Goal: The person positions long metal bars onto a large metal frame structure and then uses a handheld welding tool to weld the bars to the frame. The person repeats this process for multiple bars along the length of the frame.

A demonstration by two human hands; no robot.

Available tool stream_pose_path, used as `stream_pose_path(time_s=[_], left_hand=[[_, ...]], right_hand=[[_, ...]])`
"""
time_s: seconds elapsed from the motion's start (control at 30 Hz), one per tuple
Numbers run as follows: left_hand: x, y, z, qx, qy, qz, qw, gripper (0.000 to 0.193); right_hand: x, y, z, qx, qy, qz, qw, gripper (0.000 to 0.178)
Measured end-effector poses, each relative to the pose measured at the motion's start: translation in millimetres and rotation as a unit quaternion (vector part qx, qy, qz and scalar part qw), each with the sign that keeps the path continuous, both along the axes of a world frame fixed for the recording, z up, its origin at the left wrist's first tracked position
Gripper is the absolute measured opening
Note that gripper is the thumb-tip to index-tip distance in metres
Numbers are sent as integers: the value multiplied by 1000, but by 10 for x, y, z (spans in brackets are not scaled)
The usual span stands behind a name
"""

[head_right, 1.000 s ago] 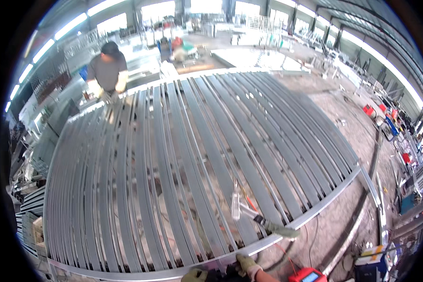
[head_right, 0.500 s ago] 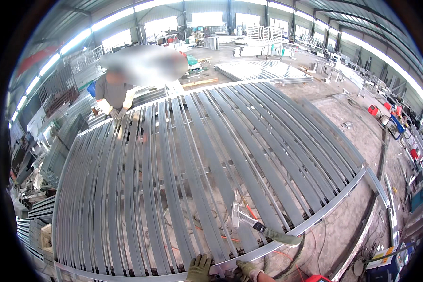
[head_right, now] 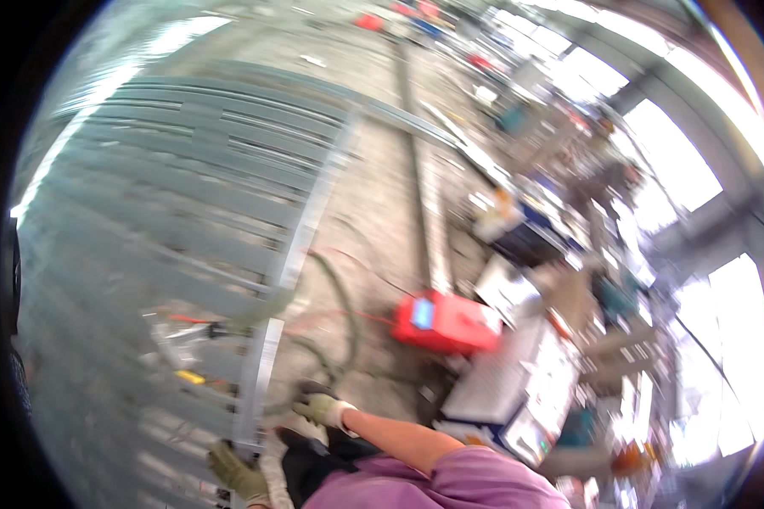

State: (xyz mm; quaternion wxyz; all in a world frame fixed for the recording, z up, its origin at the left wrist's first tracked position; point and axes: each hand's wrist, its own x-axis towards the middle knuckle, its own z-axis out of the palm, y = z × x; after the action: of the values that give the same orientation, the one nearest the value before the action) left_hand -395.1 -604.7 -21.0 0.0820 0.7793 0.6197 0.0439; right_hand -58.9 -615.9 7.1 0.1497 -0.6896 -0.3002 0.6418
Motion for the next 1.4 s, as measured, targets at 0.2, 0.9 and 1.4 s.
stream_pose_path(time_s=[0.2, 0.9, 1.4], left_hand=[[248, -9, 653, -15, 31, -64, 997, 88], [1130, -691, 897, -226, 66, -97, 967, 91], [1053, -1878, 1237, -279, 62, 115, 951, 65]], right_hand=[[351, -2801, -397, -209, -225, -224, 925, 50], [2278, -5952, -267, -342, -392, -551, 652, 64], [4779, -8849, -1258, -310, -552, -465, 619, 74]])
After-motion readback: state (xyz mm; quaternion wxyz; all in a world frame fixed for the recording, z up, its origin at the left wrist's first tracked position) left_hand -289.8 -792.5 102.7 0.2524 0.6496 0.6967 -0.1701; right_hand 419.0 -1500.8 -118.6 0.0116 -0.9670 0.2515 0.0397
